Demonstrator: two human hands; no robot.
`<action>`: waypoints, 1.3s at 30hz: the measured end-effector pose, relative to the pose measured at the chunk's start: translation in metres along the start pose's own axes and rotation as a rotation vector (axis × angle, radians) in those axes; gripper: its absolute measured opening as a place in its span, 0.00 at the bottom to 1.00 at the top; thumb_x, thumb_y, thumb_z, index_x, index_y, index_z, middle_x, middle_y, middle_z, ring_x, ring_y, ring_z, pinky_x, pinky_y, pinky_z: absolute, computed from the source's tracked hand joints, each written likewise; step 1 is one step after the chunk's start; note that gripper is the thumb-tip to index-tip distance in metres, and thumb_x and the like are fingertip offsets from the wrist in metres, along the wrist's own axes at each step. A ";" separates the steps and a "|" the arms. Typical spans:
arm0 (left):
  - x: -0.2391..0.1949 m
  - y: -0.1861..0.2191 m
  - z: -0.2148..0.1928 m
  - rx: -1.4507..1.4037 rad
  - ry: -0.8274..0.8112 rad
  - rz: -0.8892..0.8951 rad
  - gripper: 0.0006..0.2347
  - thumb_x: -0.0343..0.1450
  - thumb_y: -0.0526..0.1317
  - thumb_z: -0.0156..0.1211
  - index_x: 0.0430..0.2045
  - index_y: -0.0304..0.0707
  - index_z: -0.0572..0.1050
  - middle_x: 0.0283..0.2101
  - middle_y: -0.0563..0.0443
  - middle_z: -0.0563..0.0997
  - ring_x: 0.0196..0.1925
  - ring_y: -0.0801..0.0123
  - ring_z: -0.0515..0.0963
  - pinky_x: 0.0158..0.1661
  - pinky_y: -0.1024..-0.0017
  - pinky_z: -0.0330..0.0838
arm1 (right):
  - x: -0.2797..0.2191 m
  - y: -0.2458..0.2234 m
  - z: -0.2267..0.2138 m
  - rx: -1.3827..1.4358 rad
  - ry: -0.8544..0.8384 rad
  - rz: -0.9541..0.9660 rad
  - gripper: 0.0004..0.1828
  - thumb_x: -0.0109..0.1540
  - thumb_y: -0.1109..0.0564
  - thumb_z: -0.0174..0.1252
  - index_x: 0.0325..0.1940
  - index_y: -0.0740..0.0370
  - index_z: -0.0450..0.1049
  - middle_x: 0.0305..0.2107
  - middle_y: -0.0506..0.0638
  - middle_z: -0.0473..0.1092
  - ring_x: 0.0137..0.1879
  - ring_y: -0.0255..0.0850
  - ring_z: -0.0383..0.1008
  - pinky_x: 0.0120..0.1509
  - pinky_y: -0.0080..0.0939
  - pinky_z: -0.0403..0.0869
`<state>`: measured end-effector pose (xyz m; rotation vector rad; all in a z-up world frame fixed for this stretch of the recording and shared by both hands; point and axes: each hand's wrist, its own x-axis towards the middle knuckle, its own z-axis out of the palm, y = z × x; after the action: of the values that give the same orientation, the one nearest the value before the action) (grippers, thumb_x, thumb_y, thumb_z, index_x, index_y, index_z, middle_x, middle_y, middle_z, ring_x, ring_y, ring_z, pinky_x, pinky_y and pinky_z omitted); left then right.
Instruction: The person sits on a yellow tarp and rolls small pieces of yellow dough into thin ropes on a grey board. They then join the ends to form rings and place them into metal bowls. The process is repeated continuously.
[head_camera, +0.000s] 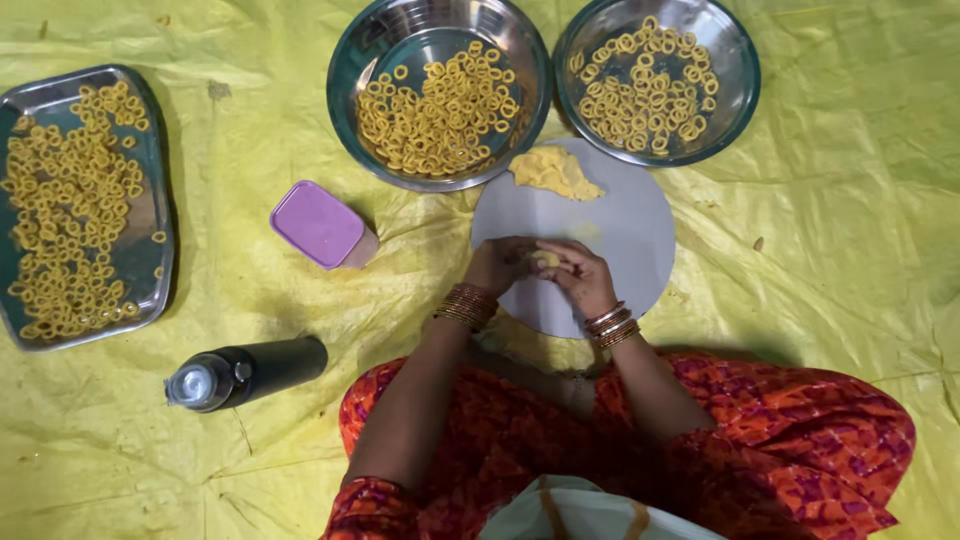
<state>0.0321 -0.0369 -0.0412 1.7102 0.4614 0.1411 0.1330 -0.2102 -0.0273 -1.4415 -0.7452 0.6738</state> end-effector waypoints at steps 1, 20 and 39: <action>-0.001 0.002 -0.001 -0.012 0.004 0.015 0.19 0.64 0.44 0.73 0.45 0.33 0.81 0.39 0.46 0.87 0.39 0.70 0.85 0.41 0.71 0.79 | -0.002 -0.002 0.001 -0.001 0.000 -0.053 0.24 0.61 0.73 0.59 0.62 0.63 0.75 0.53 0.50 0.71 0.51 0.37 0.78 0.56 0.36 0.80; -0.003 0.021 0.004 0.076 -0.045 -0.035 0.11 0.62 0.38 0.72 0.32 0.31 0.83 0.23 0.50 0.84 0.25 0.77 0.80 0.29 0.72 0.74 | -0.005 0.015 0.014 0.086 0.257 0.122 0.07 0.68 0.67 0.52 0.48 0.67 0.75 0.33 0.51 0.77 0.27 0.32 0.72 0.30 0.31 0.72; 0.038 -0.088 0.020 -0.094 0.050 0.111 0.25 0.76 0.43 0.55 0.66 0.32 0.57 0.61 0.37 0.71 0.65 0.59 0.70 0.60 0.70 0.64 | 0.000 0.024 -0.029 -0.674 0.590 -0.125 0.24 0.64 0.68 0.52 0.64 0.61 0.76 0.46 0.55 0.73 0.45 0.42 0.75 0.50 0.40 0.76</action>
<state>0.0537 -0.0302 -0.1359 1.6427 0.3908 0.2825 0.1564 -0.2274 -0.0514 -2.0508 -0.6007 -0.1450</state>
